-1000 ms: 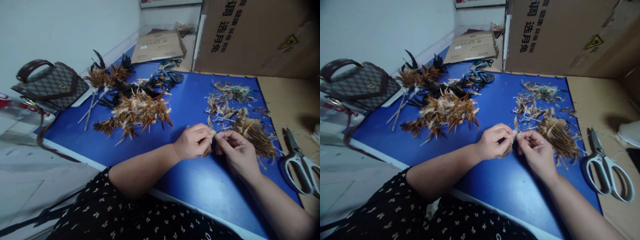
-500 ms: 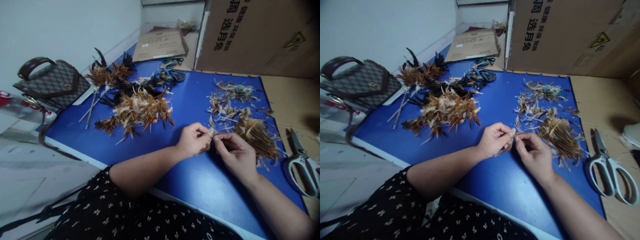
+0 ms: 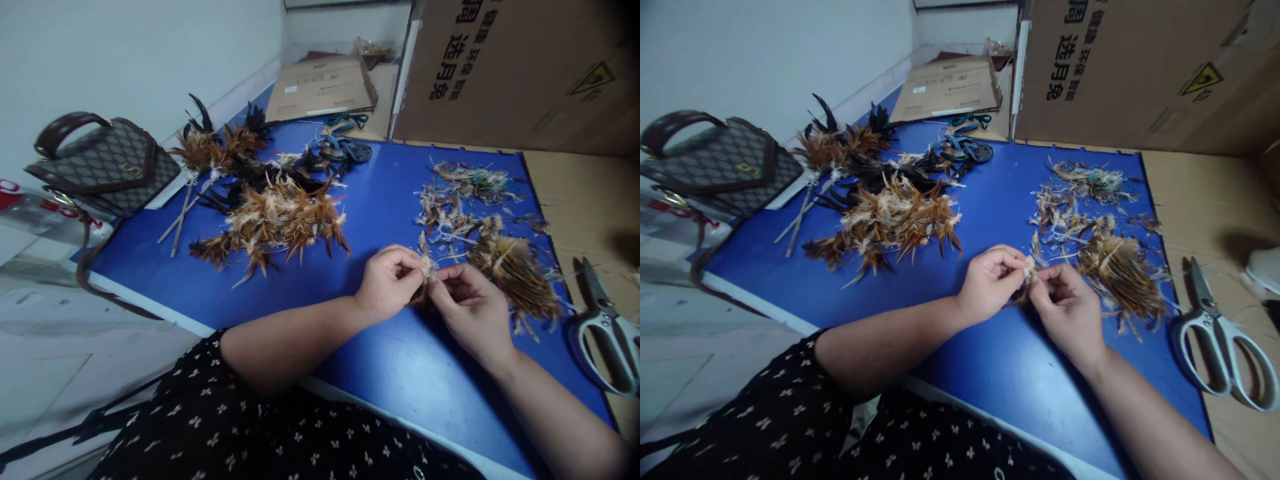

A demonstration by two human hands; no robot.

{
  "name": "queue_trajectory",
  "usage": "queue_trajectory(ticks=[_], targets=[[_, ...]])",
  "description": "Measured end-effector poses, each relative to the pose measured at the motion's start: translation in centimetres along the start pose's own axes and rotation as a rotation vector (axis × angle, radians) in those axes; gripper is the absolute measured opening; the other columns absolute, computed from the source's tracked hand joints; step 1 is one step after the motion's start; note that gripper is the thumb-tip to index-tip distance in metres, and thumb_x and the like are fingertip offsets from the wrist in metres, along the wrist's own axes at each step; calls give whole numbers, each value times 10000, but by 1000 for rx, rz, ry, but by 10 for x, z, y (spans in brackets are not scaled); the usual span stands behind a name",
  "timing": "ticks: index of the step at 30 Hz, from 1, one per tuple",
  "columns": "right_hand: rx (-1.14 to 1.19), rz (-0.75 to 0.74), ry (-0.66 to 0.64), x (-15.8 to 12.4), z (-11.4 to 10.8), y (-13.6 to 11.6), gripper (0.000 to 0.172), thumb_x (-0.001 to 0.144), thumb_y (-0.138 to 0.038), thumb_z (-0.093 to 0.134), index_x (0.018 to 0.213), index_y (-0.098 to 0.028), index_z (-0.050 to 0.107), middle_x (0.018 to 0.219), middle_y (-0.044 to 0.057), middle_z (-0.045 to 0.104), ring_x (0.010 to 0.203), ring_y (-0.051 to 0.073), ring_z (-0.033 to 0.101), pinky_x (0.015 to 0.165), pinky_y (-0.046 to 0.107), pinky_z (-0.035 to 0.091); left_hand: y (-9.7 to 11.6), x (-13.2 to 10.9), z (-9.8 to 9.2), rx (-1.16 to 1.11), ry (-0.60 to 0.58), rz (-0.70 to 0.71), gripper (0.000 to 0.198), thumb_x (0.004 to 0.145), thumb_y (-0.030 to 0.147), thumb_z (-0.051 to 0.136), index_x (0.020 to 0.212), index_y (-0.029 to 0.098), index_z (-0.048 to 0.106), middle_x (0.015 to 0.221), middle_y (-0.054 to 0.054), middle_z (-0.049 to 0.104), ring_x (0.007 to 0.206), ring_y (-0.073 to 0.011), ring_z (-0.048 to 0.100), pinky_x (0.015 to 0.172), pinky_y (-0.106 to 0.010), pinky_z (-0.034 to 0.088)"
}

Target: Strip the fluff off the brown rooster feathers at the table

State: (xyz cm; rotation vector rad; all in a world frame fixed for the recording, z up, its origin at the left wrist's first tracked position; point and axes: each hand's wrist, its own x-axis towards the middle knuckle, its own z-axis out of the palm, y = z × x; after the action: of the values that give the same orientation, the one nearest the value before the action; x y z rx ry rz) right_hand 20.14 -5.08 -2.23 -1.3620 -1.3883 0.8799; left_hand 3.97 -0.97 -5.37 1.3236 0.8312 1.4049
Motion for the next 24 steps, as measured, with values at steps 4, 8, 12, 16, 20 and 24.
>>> queue_trajectory(ticks=[4,8,12,16,20,24], targets=[[57,80,-25,4,-5,-1,391,869,-569,944,876,-251,719,641,-15,669,507,130,584,456,244,494,2,4,-10,308,-123,443,146,991,125,712,871,205,694,1091,-101,788,1074,-205,778,946,-394,665],[100,110,-25,4,-4,-2,426,829,-581,971,861,-247,709,628,-16,666,501,129,584,458,240,495,1,9,-15,308,-216,493,142,1008,120,697,896,207,703,1064,-87,824,1049,-195,803,960,-392,668],[55,34,-32,1,0,-5,425,875,-611,934,875,-251,706,632,-3,684,499,130,583,452,239,474,-4,11,-13,70,-202,123,165,1009,295,786,906,189,711,1049,-82,826,856,-148,775,821,-341,663],[10,-43,-41,-2,3,-7,411,928,-622,888,887,-260,699,662,17,723,514,144,618,455,250,491,-3,13,-12,-207,-223,-245,380,918,480,909,938,155,713,895,-53,785,674,-103,692,645,-270,600],[-11,-76,-51,-1,-3,-4,342,977,-569,856,927,-258,723,717,19,743,552,148,639,505,261,544,5,18,-15,-267,-219,-335,495,799,532,1003,913,144,718,788,-21,758,671,-110,703,679,-274,603],[-8,-132,6,2,-13,-2,282,1009,-521,831,951,-253,764,978,63,814,765,176,727,690,297,632,9,20,-16,-285,-233,-390,543,726,526,1053,912,135,724,824,-32,781,710,-115,719,753,-297,612]])
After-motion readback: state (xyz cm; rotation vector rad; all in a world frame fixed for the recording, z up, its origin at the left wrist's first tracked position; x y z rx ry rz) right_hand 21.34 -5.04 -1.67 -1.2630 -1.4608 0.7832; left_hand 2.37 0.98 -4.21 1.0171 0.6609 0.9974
